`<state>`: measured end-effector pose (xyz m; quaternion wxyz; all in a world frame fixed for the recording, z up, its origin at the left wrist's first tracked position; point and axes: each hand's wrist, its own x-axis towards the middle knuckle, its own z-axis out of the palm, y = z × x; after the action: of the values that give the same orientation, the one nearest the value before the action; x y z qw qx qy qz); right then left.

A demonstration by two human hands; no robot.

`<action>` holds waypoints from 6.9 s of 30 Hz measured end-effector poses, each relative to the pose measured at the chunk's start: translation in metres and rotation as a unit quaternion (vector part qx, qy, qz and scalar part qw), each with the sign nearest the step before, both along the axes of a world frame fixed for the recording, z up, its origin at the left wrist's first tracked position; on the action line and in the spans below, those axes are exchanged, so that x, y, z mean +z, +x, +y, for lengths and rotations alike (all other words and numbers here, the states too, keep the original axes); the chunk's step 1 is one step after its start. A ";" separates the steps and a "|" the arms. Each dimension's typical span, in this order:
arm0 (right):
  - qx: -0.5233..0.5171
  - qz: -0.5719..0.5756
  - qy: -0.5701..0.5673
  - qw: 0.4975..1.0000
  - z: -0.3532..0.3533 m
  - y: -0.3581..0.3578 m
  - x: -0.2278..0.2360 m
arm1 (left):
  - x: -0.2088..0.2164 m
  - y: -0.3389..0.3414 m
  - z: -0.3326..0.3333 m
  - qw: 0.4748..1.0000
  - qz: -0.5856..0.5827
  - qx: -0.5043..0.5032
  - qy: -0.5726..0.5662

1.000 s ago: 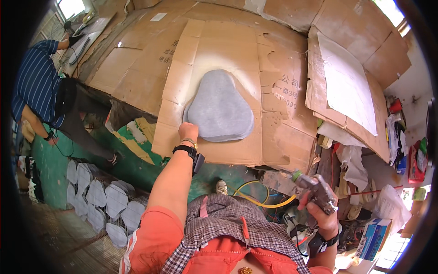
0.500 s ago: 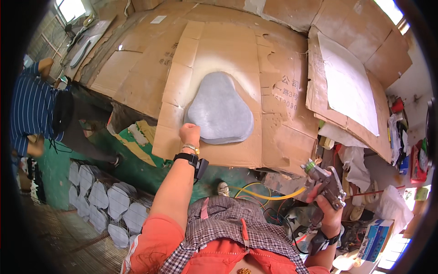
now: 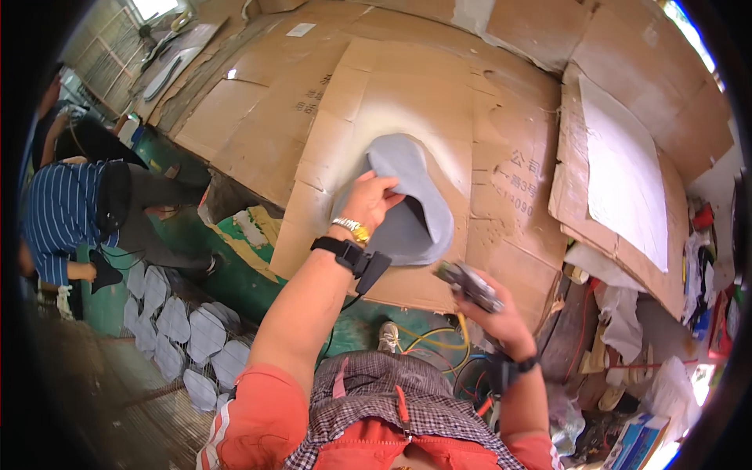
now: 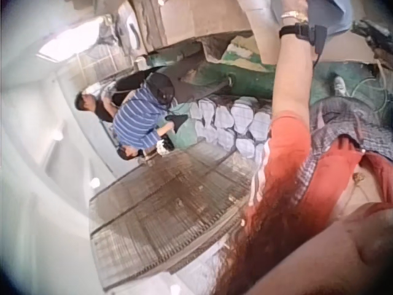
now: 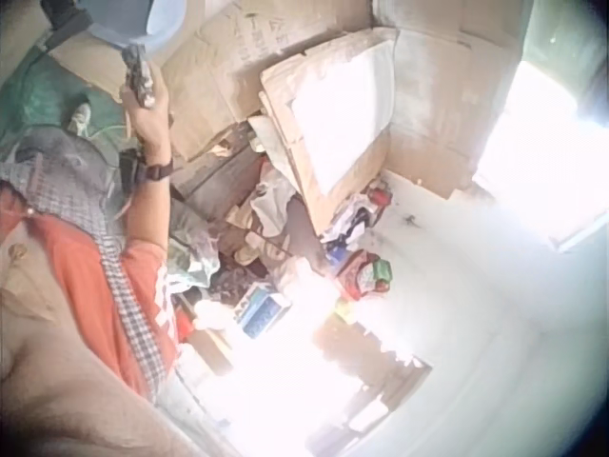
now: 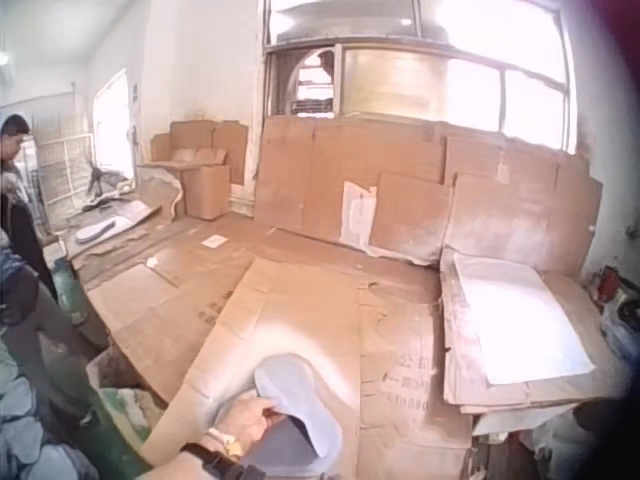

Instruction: The person repeatedly picks up gray, heart-shaped foam pieces from a cardboard surface, sprays them with a handheld spray gun, and places them onto a metal drying rack. The process is repeated for multiple pieces in a continuous loop.

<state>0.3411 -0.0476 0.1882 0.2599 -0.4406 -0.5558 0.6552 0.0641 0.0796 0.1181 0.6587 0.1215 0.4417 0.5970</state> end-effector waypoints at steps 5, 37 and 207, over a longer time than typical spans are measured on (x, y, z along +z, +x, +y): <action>0.023 0.022 -0.065 0.997 0.099 -0.069 -0.108 | 0.041 0.009 0.041 0.997 -0.019 -0.035 0.064; -0.200 -0.084 0.093 0.972 -0.151 0.038 0.147 | 0.121 -0.235 -0.259 0.897 -0.010 0.346 0.274; -0.196 -0.087 -0.059 0.975 -0.135 0.029 0.000 | -0.127 -0.055 -0.073 0.662 0.747 -0.005 -0.061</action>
<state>0.3704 -0.1825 0.1881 0.3078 -0.6110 -0.4391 0.5824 0.0092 0.0066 -0.0090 0.1158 0.4884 0.8203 0.2742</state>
